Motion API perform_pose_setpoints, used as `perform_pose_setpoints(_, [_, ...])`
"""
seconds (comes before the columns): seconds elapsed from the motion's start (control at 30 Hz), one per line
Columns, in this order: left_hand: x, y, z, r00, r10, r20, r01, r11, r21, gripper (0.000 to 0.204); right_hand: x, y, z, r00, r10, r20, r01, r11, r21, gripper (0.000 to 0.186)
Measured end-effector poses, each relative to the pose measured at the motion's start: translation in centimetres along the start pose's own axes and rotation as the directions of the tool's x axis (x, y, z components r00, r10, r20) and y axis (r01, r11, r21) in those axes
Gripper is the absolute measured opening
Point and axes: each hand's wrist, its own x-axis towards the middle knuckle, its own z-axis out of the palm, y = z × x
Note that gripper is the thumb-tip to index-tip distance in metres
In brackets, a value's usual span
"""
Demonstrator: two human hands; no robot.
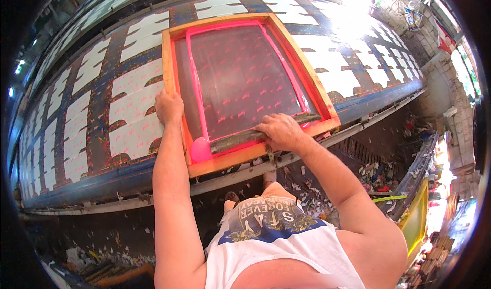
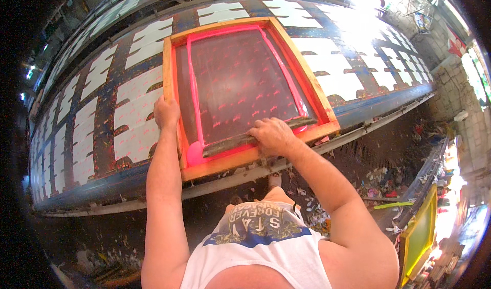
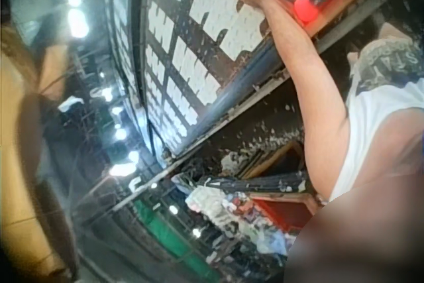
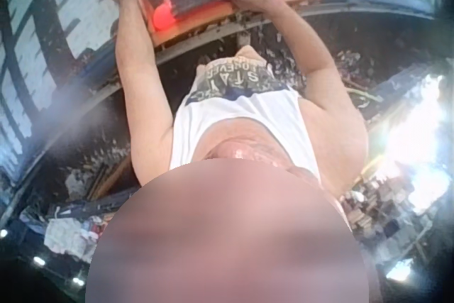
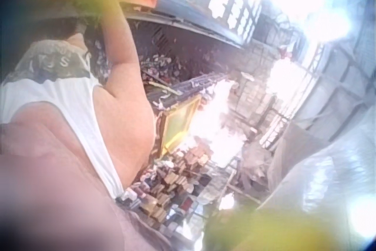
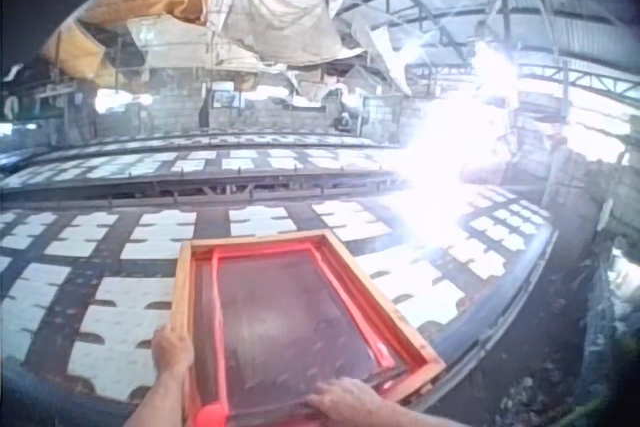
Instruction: The person uses a squeegee to pull pink ink across a screen-printing frame placed over a large flat surface with a checkered pattern. The person repeatedly repositions the frame and pulls the squeegee to transfer ink through the screen mesh onto the surface below.
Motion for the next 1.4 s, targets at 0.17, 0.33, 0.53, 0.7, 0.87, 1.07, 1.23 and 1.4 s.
perform_pose_setpoints(0.17, [0.4, 0.1, 0.6, 0.997, -0.016, -0.077, 0.025, 0.993, 0.118, 0.058, -2.2, 0.3, 1.4, 0.976, -0.142, -0.166, 0.155, 0.986, 0.063, 0.058])
perform_pose_setpoints(0.33, [0.5, 0.0, 0.6, 0.999, -0.039, -0.017, 0.042, 0.961, 0.274, 0.061, -4.1, 5.1, 1.1, 0.948, -0.265, -0.175, 0.306, 0.91, 0.28, 0.055])
perform_pose_setpoints(0.53, [-0.1, 1.0, 0.1, 0.994, -0.06, -0.087, 0.09, 0.915, 0.394, 0.06, -7.8, 16.7, -1.5, 0.93, 0.024, -0.366, 0.115, 0.928, 0.355, 0.038])
perform_pose_setpoints(0.7, [0.2, 1.4, 0.2, 0.988, -0.136, -0.07, 0.153, 0.88, 0.45, 0.061, -8.5, 24.3, -0.7, 0.822, 0.352, -0.448, -0.207, 0.917, 0.341, 0.045])
perform_pose_setpoints(0.87, [1.2, 0.3, 0.2, 0.99, -0.122, -0.072, 0.141, 0.89, 0.433, 0.063, -5.9, 27.8, 1.9, 0.792, 0.492, -0.361, -0.328, 0.842, 0.429, 0.061])
perform_pose_setpoints(1.07, [1.1, -0.1, -0.5, 0.99, -0.141, -0.017, 0.14, 0.95, 0.281, 0.055, -0.7, 29.1, 1.9, 0.786, 0.586, -0.194, -0.466, 0.769, 0.437, 0.078])
perform_pose_setpoints(1.23, [0.9, -0.9, -1.1, 0.992, -0.128, 0.025, 0.121, 0.977, 0.175, 0.044, 2.1, 29.2, 2.2, 0.75, 0.634, -0.187, -0.541, 0.751, 0.379, 0.081])
perform_pose_setpoints(1.4, [1.2, -1.9, -0.8, 0.986, -0.16, 0.035, 0.158, 0.985, 0.063, 0.043, 2.5, 29.1, 0.7, 0.781, 0.58, -0.233, -0.482, 0.796, 0.367, 0.078])
